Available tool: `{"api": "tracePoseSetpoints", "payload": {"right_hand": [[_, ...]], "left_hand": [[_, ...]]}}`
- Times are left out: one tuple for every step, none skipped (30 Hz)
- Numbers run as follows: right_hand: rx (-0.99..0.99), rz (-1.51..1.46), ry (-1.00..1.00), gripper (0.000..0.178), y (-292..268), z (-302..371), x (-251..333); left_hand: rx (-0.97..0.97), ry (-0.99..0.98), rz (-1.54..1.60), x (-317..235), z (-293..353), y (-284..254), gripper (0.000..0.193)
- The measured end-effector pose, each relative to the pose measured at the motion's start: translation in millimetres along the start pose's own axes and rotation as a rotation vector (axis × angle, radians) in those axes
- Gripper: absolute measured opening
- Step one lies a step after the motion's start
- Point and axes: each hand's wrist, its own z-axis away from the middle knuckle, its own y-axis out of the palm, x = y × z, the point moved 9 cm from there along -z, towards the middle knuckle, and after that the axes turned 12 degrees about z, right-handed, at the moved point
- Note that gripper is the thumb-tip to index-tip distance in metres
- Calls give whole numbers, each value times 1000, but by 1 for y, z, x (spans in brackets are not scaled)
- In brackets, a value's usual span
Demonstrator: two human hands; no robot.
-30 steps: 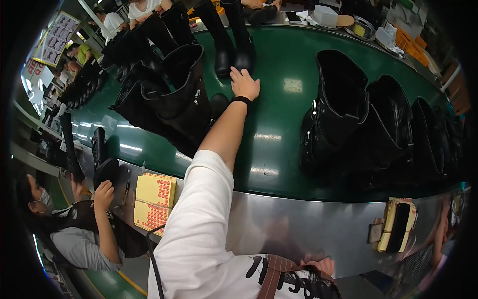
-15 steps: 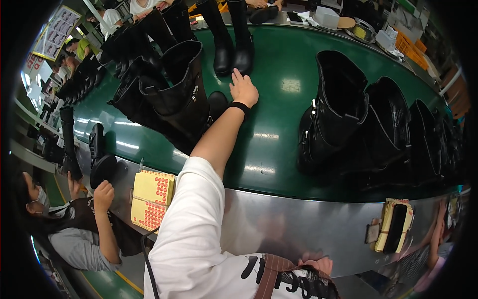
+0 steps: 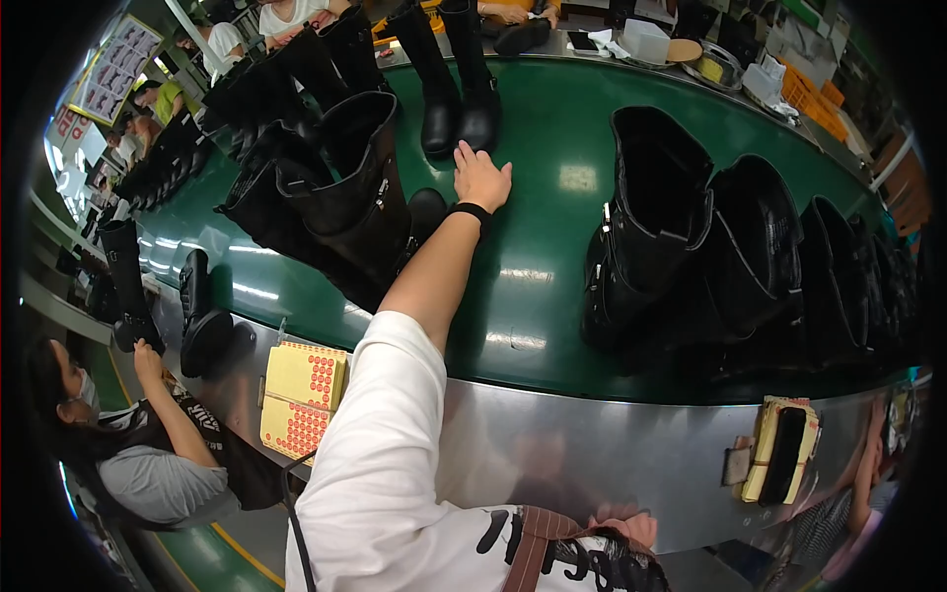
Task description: Inspecting and manipulating black boots at a manufacturing workstation.
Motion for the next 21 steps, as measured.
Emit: {"api": "tracePoseSetpoints", "payload": {"right_hand": [[-3, 1, -7, 27, 1, 1, 1], [-5, 5, -13, 28, 3, 1, 2], [-67, -25, 19, 28, -1, 2, 0], [-56, -16, 0, 28, 1, 3, 1], [-103, -47, 19, 28, -2, 3, 1], [-83, -49, 19, 28, -1, 3, 0], [-63, -51, 20, 28, 1, 3, 1], [24, -24, 4, 28, 6, 3, 2], [36, -31, 27, 28, 6, 2, 1], [96, -1, -3, 28, 8, 2, 2], [83, -1, 7, 29, 5, 0, 2], [62, -6, 8, 29, 1, -2, 1], [42, -11, 9, 29, -2, -4, 2], [14, -20, 1, 29, -5, -6, 3], [-8, -45, 0, 29, -8, -8, 3], [-28, -52, -6, 28, -10, -10, 5], [-39, -76, -1, 28, -13, -12, 6], [-48, -99, 7, 28, -15, -13, 7], [-71, -135, -1, 28, -19, -15, 9], [-94, -168, -3, 28, -23, -17, 10], [-115, -201, 12, 27, -27, -18, 10]], "left_hand": [[-38, -20, 21, 0, -3, -2, 57], [-39, -55, 47, 1, -5, 0, 59], [-43, -79, 87, 1, -6, 1, 60], [-51, -94, 92, 2, -8, 0, 61], [-19, -127, 75, 2, -7, 3, 61], [-39, -136, 65, 3, -7, 0, 61], [17, -140, 9, 2, -6, 4, 63], [50, -137, -47, 1, -3, 6, 64], [113, -148, -114, 2, 0, 10, 66], [139, -185, -109, 5, 5, 11, 67], [197, -237, -114, 9, 11, 14, 69], [234, -276, -110, 11, 17, 15, 71], [262, -350, -25, 16, 27, 16, 73], [264, -303, -72, 12, 33, 11, 71], [254, -255, -69, 5, 41, 6, 69], [245, -214, -78, -2, 51, 0, 68], [294, -166, -99, -10, 61, -4, 64], [328, -142, -99, -20, 73, -9, 60], [346, -125, -30, -30, 86, -19, 56], [365, -97, 39, -43, 100, -30, 53], [213, 26, 188, -67, 110, -58, 46]]}}
